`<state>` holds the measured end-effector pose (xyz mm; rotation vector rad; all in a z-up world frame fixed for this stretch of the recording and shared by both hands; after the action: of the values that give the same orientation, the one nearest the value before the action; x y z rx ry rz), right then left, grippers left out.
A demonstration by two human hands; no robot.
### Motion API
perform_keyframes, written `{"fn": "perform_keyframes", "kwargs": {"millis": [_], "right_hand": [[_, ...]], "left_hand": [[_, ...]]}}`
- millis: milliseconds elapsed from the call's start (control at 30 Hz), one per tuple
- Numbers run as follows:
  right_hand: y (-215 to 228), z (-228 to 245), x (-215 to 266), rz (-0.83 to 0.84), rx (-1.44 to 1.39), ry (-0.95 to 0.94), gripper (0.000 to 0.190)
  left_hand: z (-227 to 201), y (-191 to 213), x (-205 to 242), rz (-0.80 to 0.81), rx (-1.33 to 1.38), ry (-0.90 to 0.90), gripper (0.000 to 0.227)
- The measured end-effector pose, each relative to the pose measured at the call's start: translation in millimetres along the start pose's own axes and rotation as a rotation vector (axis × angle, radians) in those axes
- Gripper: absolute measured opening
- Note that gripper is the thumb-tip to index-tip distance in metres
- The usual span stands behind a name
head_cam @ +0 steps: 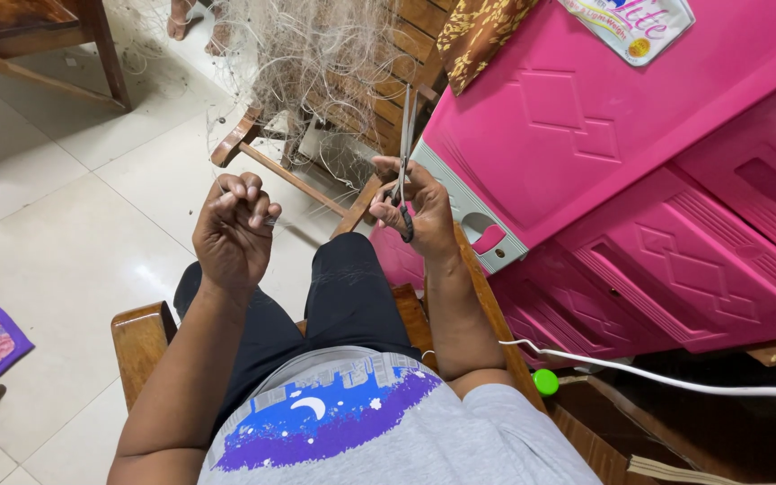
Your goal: Repairing a fine-mesh fishing net by cutting away tangles with scissors.
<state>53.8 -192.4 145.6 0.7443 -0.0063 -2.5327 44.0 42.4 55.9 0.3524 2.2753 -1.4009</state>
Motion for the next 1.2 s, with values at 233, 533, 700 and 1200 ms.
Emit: {"fn": "perform_keyframes", "kwargs": {"millis": [233, 533, 700, 1200], "right_hand": [[8.0, -5.4, 0.7, 0.003, 0.023, 0.018, 0.061], [-11.9, -2.2, -1.4, 0.061, -0.054, 0.004, 0.063], [-25.6, -0.5, -12.3, 0.140, -0.074, 0.050, 0.068], [-63.3, -44.6, -4.4, 0.150, -0.424, 0.269, 0.085]], "left_hand": [[5.2, -9.1, -3.2, 0.031, -0.010, 0.047, 0.012], [18.8, -33.8, 1.1, 0.131, -0.003, 0.215, 0.061], [1.9, -38.6, -11.5, 0.469, 0.083, 0.155, 0.047], [-26.6, -21.4, -2.9, 0.476, 0.233, 0.011, 0.020]]}}
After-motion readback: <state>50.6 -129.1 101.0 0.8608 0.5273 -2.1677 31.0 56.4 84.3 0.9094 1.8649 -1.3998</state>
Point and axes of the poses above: each hand's wrist, its own x-axis away from the middle knuckle, its own y-axis out of the back of the hand, z = x × y, the point moved 10 cm from there along -x, towards the middle knuckle, and after that the axes turned 9 degrees about z, right-handed, at the moved point
